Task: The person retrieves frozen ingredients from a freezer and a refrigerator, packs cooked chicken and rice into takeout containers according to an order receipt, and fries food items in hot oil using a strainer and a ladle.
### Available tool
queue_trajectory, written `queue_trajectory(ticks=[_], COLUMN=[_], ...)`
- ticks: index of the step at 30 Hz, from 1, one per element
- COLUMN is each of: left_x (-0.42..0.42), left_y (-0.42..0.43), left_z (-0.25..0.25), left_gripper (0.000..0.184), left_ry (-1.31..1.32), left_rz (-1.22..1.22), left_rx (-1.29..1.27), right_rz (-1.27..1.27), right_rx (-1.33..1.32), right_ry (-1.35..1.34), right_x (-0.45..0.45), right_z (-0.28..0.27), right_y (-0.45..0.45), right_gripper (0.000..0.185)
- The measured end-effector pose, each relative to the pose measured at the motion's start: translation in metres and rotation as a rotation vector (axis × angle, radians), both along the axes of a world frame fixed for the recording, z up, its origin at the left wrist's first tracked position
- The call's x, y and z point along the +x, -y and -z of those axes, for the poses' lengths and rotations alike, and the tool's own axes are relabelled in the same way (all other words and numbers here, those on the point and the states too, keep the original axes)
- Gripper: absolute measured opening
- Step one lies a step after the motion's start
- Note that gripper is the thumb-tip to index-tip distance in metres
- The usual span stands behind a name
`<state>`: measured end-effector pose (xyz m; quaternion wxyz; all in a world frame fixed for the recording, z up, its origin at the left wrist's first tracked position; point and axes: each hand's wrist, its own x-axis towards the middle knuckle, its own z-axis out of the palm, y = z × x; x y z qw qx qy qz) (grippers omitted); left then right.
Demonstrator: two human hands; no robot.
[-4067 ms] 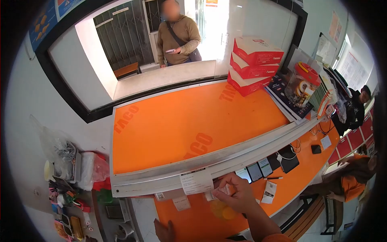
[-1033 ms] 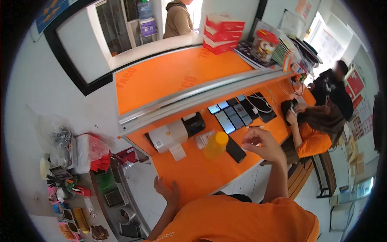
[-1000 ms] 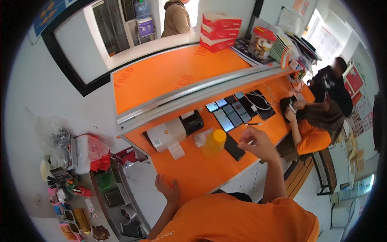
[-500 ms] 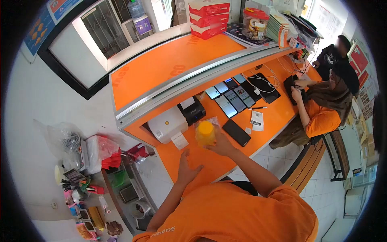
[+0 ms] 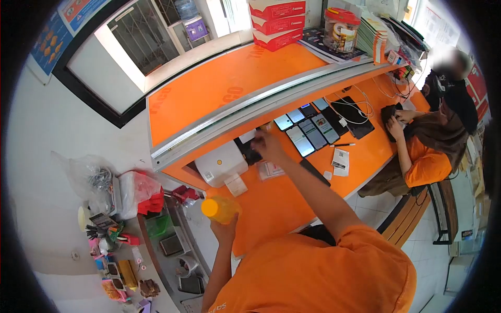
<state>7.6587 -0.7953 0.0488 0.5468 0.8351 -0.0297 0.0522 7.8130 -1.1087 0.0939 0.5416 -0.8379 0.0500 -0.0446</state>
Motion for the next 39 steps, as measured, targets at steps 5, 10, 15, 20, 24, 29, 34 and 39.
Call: queue_trajectory(ticks=[5,10,15,20,24,29,34,39], left_x=[0.003,-0.027,-0.059,0.058,0.091,0.088,0.073,-0.007], left_y=[0.005,0.042,0.140,0.192,0.205,0.211,0.210,0.219], left_z=[0.007,0.034,-0.019,0.017,0.022,0.020,0.011,-0.059], left_gripper=[0.051,0.056,0.049,0.068,0.084,0.084,0.058,0.031], left_ry=[0.055,0.247,-0.169,0.191,0.361,0.226,0.179,-0.715], left_rz=[-0.009,-0.351,0.056,0.384,0.326,0.353,0.483,0.512], left_rx=[0.053,0.342,0.267,0.791,0.901,0.851,0.296,-0.580], right_rz=[0.093,-0.304,-0.549,-0.945,-0.774,-0.888,-0.660,-0.286], right_rx=[-0.609,-0.145,-0.082,-0.264,-0.481,-0.856,-0.454,-0.027], right_ry=[0.412,0.072,0.204,-0.001,0.292,-0.096,-0.060,-0.157], right_x=[0.111,0.092,0.035,-0.008,-0.036,-0.075,-0.151,-0.218], right_z=[0.070,0.009,-0.025,-0.011,0.013,-0.038,-0.055,-0.070], right_y=[0.027,0.023,0.057,0.102,0.140,0.162,0.181,0.132], right_gripper=[0.076,0.091,0.060,0.043,0.031,0.033,0.036,0.032])
